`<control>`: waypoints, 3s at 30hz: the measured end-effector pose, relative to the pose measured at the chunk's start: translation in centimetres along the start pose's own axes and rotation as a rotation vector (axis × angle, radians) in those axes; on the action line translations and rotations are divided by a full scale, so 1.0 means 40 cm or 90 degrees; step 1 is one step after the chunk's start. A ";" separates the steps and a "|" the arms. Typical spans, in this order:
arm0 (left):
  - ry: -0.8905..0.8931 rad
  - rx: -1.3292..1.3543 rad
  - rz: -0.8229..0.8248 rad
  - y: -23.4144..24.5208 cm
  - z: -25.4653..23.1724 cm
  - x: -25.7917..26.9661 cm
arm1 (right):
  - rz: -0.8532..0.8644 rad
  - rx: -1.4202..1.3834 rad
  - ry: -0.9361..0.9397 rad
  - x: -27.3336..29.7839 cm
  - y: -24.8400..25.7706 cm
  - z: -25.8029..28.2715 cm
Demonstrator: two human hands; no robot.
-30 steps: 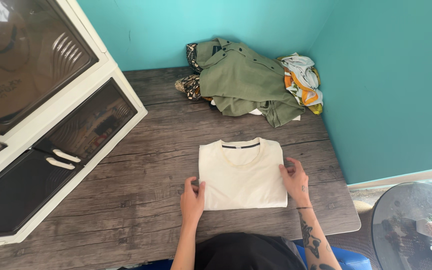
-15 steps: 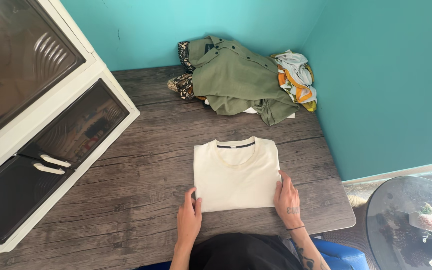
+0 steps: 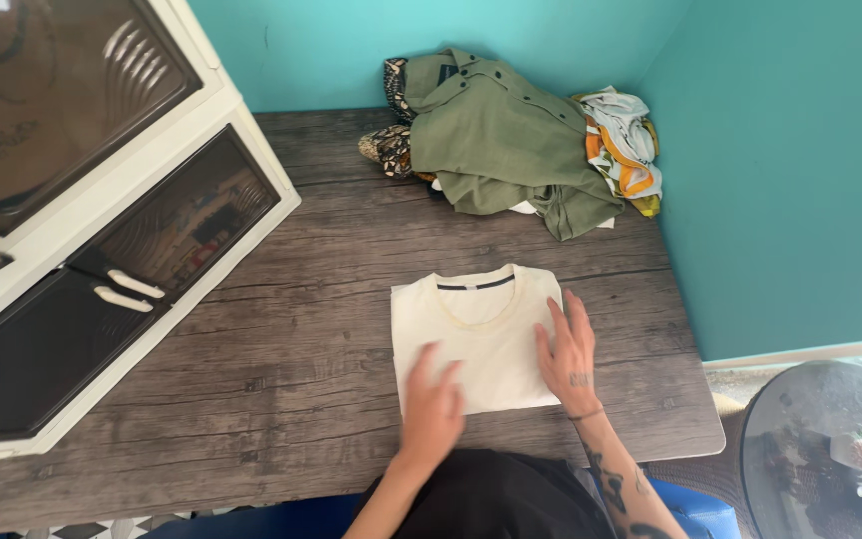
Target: The person folds shirts and places them into a storage cabinet.
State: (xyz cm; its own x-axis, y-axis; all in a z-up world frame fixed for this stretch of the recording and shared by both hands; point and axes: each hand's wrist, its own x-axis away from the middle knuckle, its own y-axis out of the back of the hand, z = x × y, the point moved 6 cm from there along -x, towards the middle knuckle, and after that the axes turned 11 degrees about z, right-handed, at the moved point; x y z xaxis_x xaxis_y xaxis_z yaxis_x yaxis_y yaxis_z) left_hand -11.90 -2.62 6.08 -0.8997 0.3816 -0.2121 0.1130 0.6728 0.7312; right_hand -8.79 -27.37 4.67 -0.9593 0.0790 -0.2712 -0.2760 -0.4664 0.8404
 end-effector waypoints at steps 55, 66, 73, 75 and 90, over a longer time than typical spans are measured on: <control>0.268 0.076 -0.590 0.570 0.495 0.227 | 0.266 -0.570 0.299 -0.219 -0.481 0.906; 0.346 -0.031 -0.890 0.654 0.479 0.842 | 0.191 -0.661 0.057 -0.620 -0.287 0.349; 0.313 -0.037 -0.819 0.702 0.535 0.914 | 0.327 -0.634 0.061 -0.648 -0.275 0.321; 0.300 -0.029 -0.811 0.696 0.533 0.901 | 0.325 -0.631 0.070 -0.641 -0.292 0.321; 0.332 0.038 -0.813 0.619 0.543 0.850 | 0.280 -0.599 0.096 -0.576 -0.326 0.304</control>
State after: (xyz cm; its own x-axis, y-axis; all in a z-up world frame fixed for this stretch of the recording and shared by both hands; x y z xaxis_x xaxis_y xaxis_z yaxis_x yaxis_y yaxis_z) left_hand -30.52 40.79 2.88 -0.4423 -0.7855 -0.4329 -0.8963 0.4037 0.1834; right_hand 16.18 -12.39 5.66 -0.9283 -0.3439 -0.1412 0.3148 -0.9292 0.1936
